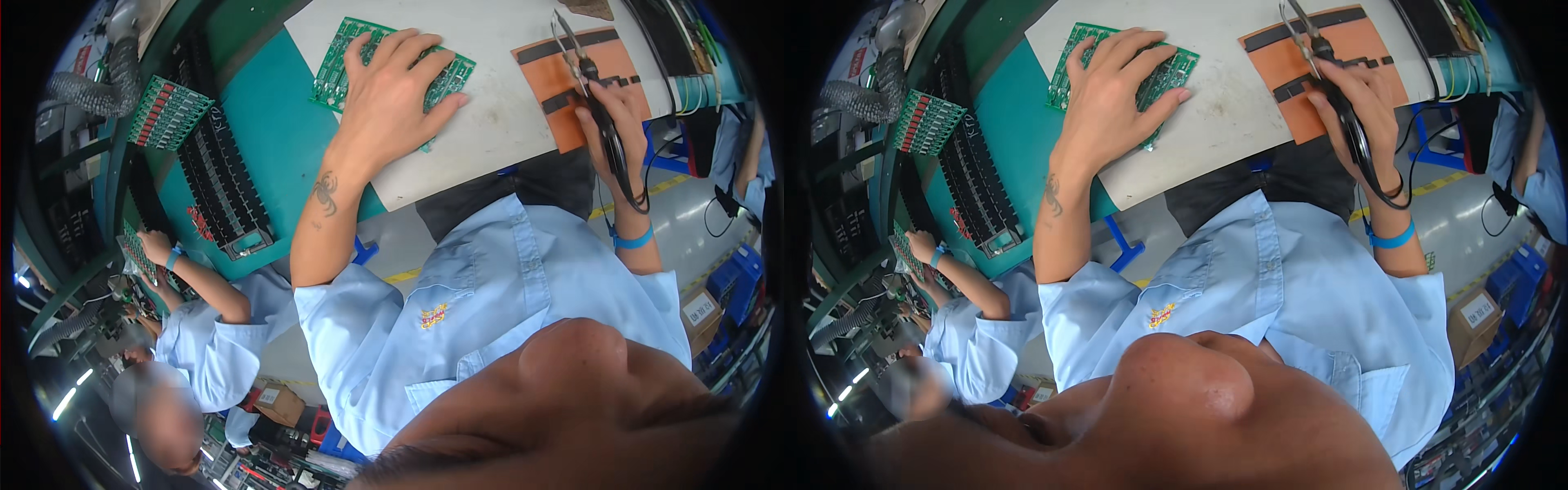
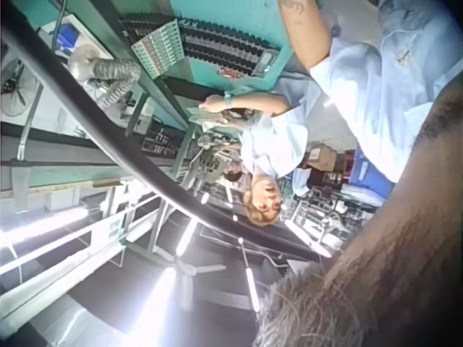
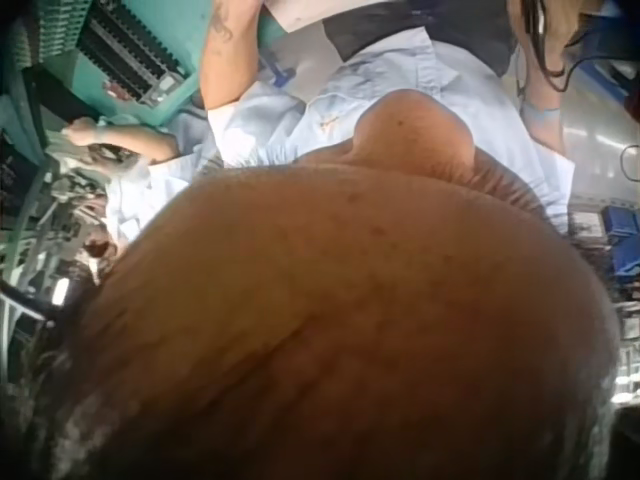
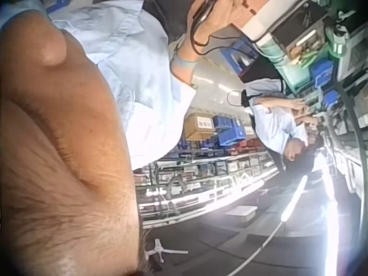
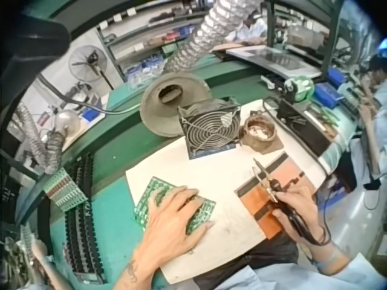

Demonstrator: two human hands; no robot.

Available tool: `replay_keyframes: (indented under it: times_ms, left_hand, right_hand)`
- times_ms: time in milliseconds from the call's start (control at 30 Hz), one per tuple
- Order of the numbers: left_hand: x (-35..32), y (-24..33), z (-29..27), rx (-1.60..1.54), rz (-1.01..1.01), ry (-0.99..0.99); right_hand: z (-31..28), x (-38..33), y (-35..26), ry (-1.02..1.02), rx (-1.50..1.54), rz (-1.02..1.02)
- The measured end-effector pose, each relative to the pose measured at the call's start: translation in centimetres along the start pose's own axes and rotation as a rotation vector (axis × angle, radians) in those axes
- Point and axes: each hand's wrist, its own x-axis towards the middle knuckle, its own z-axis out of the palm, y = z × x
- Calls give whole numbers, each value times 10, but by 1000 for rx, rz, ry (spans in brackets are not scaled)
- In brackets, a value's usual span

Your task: Soldering electronic components onto printed circuit boards at a manufacturing station.

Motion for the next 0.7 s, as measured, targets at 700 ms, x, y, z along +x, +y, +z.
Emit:
replay_keyframes:
  times_ms: [700]
  left_hand:
    - [-4, -6, 3, -22, 26, 54]
  right_hand:
    - [-12, -14, 8, -47, 105, 88]
